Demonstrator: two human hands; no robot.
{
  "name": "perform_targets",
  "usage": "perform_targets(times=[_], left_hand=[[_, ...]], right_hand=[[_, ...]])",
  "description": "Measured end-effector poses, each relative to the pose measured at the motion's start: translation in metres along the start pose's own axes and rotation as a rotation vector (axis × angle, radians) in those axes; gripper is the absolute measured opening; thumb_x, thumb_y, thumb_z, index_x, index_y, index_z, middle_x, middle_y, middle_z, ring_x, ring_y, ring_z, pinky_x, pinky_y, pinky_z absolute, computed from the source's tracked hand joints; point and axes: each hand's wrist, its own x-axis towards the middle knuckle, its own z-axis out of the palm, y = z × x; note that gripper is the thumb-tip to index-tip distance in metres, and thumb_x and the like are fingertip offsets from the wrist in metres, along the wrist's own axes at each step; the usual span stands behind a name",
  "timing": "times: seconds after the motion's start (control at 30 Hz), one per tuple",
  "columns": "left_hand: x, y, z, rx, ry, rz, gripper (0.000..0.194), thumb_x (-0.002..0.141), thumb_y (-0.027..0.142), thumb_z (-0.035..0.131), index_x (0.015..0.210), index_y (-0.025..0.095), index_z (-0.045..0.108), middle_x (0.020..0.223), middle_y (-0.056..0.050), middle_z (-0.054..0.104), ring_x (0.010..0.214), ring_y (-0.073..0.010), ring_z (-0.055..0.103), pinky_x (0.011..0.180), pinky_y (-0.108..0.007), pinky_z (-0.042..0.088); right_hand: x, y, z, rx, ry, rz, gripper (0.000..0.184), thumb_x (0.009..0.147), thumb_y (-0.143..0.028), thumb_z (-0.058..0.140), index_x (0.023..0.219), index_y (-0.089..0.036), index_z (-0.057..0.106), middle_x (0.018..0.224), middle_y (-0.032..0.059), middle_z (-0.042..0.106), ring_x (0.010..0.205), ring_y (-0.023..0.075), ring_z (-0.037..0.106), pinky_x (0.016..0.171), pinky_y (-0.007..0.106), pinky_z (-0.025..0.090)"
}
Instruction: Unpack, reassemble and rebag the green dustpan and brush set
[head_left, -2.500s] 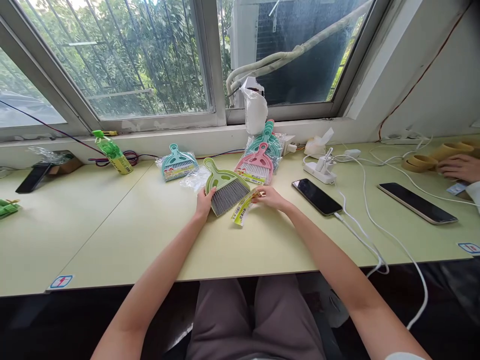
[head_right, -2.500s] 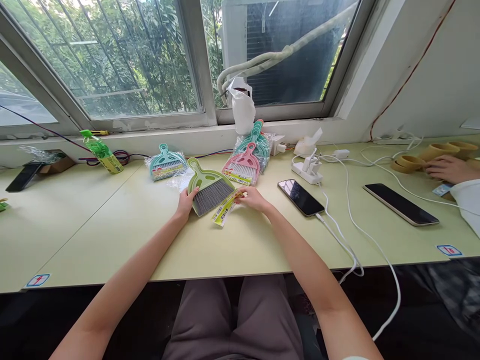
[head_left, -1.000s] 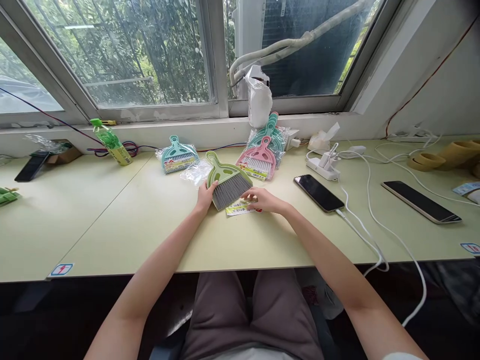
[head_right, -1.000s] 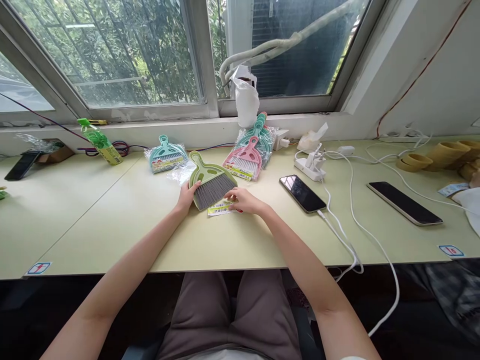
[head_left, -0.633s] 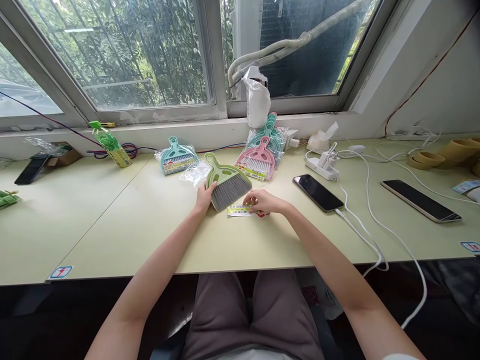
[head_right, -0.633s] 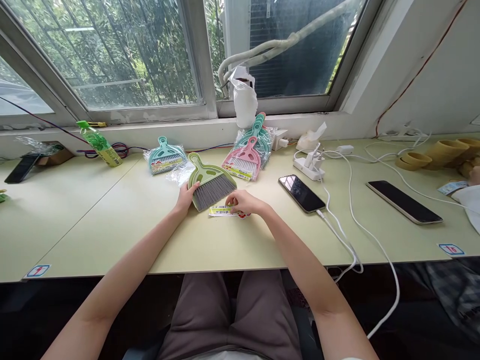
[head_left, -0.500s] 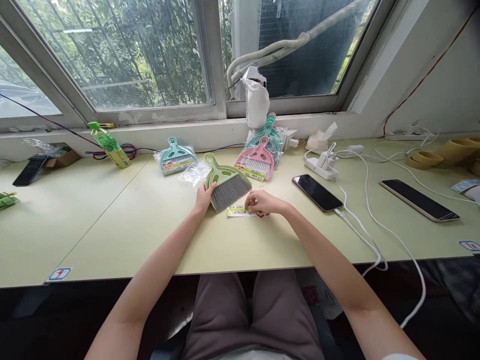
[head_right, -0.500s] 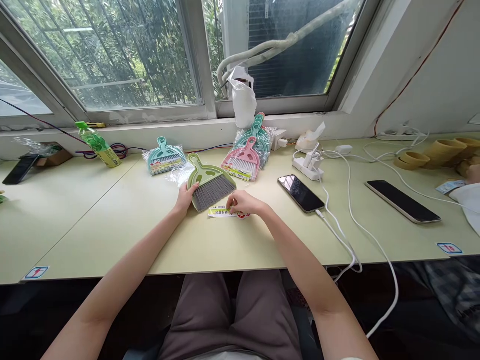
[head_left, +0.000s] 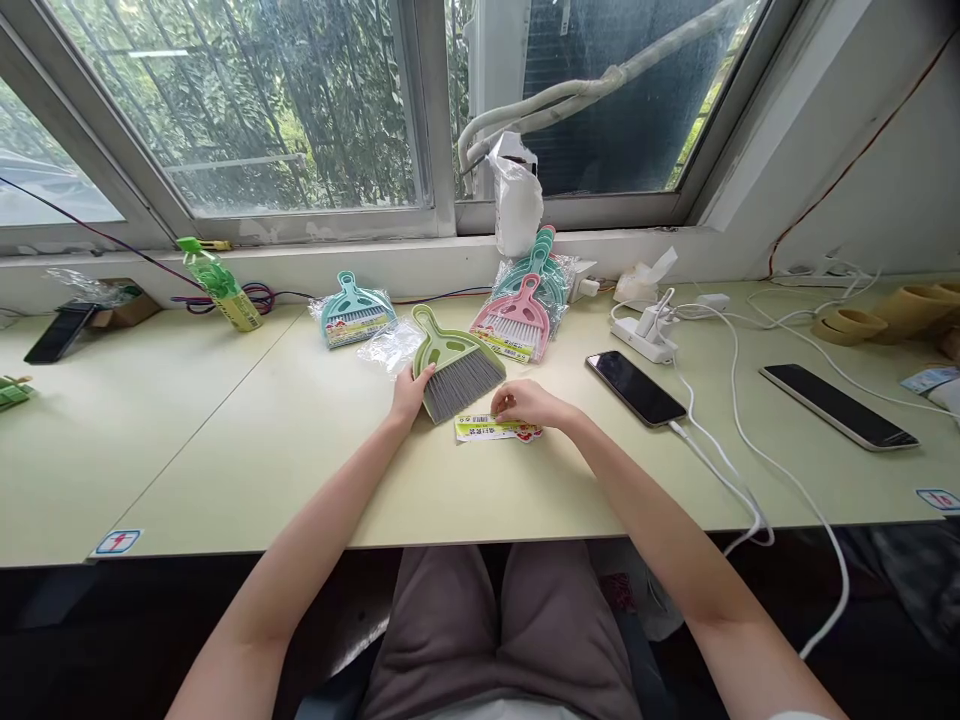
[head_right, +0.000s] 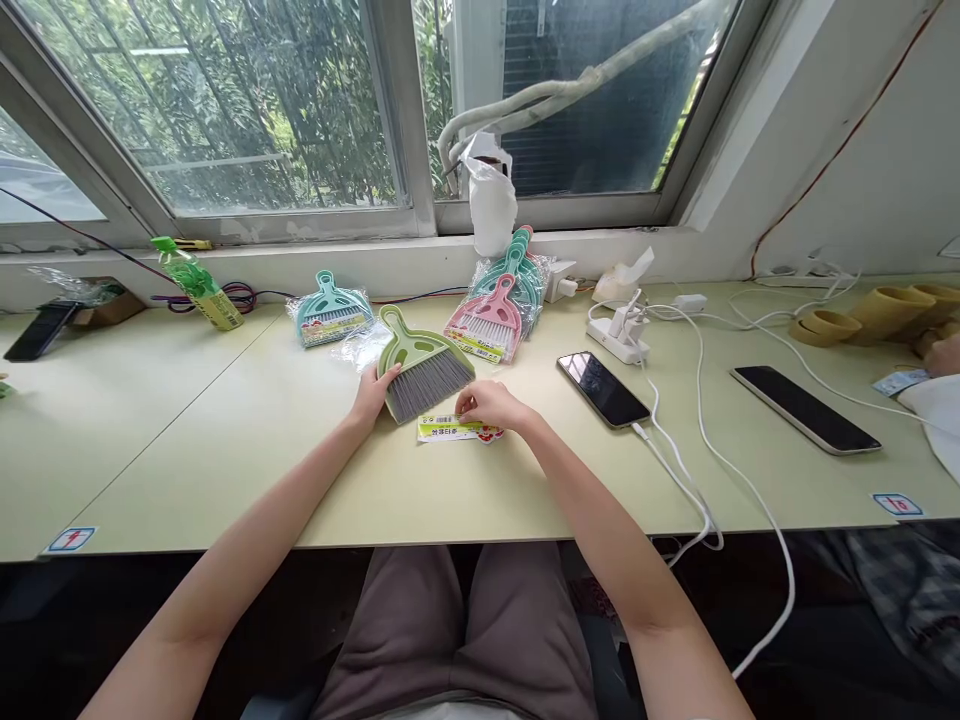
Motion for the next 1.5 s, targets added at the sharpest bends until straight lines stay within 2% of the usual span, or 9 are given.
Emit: perform_targets(times=[0.33, 0.47, 0.57, 0.73, 0.83, 0.93, 1.03, 1.23, 1.5], left_hand=[[0.000, -0.004, 0.003, 0.024, -0.037, -0.035, 0.043, 0.074, 0.050, 0.065, 0.099, 0.016, 0.066, 0.096, -0.009, 0.068, 0.092, -0.0264, 0.063, 0.081, -0.036, 0.048], [0.002, -0.007, 0.004, 0.021, -0.049, -0.023, 0.044, 0.073, 0.050, 0.066, 0.099, 0.016, 0.066, 0.096, -0.009, 0.069, 0.092, -0.0263, 0.063, 0.081, -0.036, 0.049], [0.003, -0.006, 0.004, 0.042, -0.047, -0.029, 0.045, 0.073, 0.050, 0.065, 0.100, 0.015, 0.065, 0.097, -0.008, 0.069, 0.092, -0.0257, 0.063, 0.082, -0.036, 0.049], [0.002, -0.005, 0.004, 0.079, -0.045, -0.030, 0.045, 0.073, 0.051, 0.065, 0.100, 0.015, 0.066, 0.096, -0.007, 0.069, 0.094, -0.0257, 0.062, 0.084, -0.035, 0.047], [0.002, -0.004, 0.004, 0.076, -0.048, -0.024, 0.046, 0.073, 0.051, 0.065, 0.101, 0.016, 0.066, 0.097, -0.007, 0.069, 0.097, -0.0267, 0.062, 0.086, -0.037, 0.047], [0.001, -0.001, 0.004, 0.063, -0.060, -0.034, 0.046, 0.072, 0.051, 0.066, 0.102, 0.015, 0.065, 0.100, -0.008, 0.069, 0.100, -0.0285, 0.061, 0.089, -0.039, 0.047], [-0.001, 0.001, 0.006, 0.030, -0.070, -0.060, 0.046, 0.073, 0.050, 0.065, 0.104, 0.016, 0.064, 0.105, -0.009, 0.068, 0.105, -0.0291, 0.060, 0.093, -0.041, 0.045], [-0.004, 0.000, 0.011, -0.075, -0.141, -0.051, 0.047, 0.075, 0.047, 0.065, 0.114, 0.020, 0.059, 0.117, -0.008, 0.064, 0.115, -0.0273, 0.056, 0.103, -0.041, 0.039], [-0.008, 0.006, 0.010, -0.093, -0.155, -0.111, 0.046, 0.075, 0.047, 0.067, 0.111, 0.020, 0.059, 0.117, -0.007, 0.064, 0.117, -0.0282, 0.056, 0.104, -0.043, 0.039]], right_hand=[[0.000, -0.013, 0.004, 0.033, 0.061, 0.012, 0.002, 0.076, -0.018, 0.065, 0.076, -0.021, 0.064, 0.080, -0.0002, 0.067, 0.073, 0.0134, 0.058, 0.065, 0.024, 0.038], [0.005, -0.008, 0.008, 0.111, 0.122, 0.045, 0.003, 0.075, -0.023, 0.065, 0.078, -0.021, 0.064, 0.078, -0.0012, 0.067, 0.070, 0.0125, 0.056, 0.063, 0.024, 0.037], [0.012, 0.002, 0.011, 0.338, 0.227, 0.063, 0.010, 0.073, -0.028, 0.065, 0.077, -0.019, 0.062, 0.078, -0.0009, 0.066, 0.064, 0.0111, 0.054, 0.060, 0.024, 0.039], [0.018, 0.008, 0.010, 0.865, 0.395, 0.214, 0.029, 0.064, -0.038, 0.073, 0.074, -0.019, 0.054, 0.073, -0.0018, 0.062, 0.057, 0.0095, 0.054, 0.054, 0.022, 0.043], [0.016, 0.007, 0.005, 0.984, 0.532, 0.274, 0.035, 0.061, -0.041, 0.078, 0.072, -0.019, 0.053, 0.072, -0.0015, 0.061, 0.055, 0.0076, 0.053, 0.049, 0.019, 0.040], [0.014, 0.008, 0.001, 1.013, 0.638, 0.315, 0.036, 0.062, -0.041, 0.079, 0.071, -0.019, 0.052, 0.064, -0.0052, 0.054, 0.044, 0.0027, 0.041, 0.040, 0.017, 0.029], [0.013, 0.009, 0.000, 1.124, 0.596, 0.342, 0.033, 0.067, -0.036, 0.077, 0.075, -0.019, 0.050, 0.056, -0.0080, 0.049, 0.038, 0.0019, 0.035, 0.036, 0.016, 0.024], [0.016, 0.006, 0.006, 1.244, 0.449, 0.328, 0.011, 0.078, -0.018, 0.061, 0.081, -0.018, 0.051, 0.057, -0.0034, 0.058, 0.041, 0.0049, 0.049, 0.038, 0.014, 0.036], [0.012, 0.004, -0.001, 1.275, 0.334, 0.223, 0.012, 0.072, -0.012, 0.058, 0.072, -0.018, 0.049, 0.055, -0.0023, 0.061, 0.037, 0.0033, 0.046, 0.034, 0.012, 0.033]])
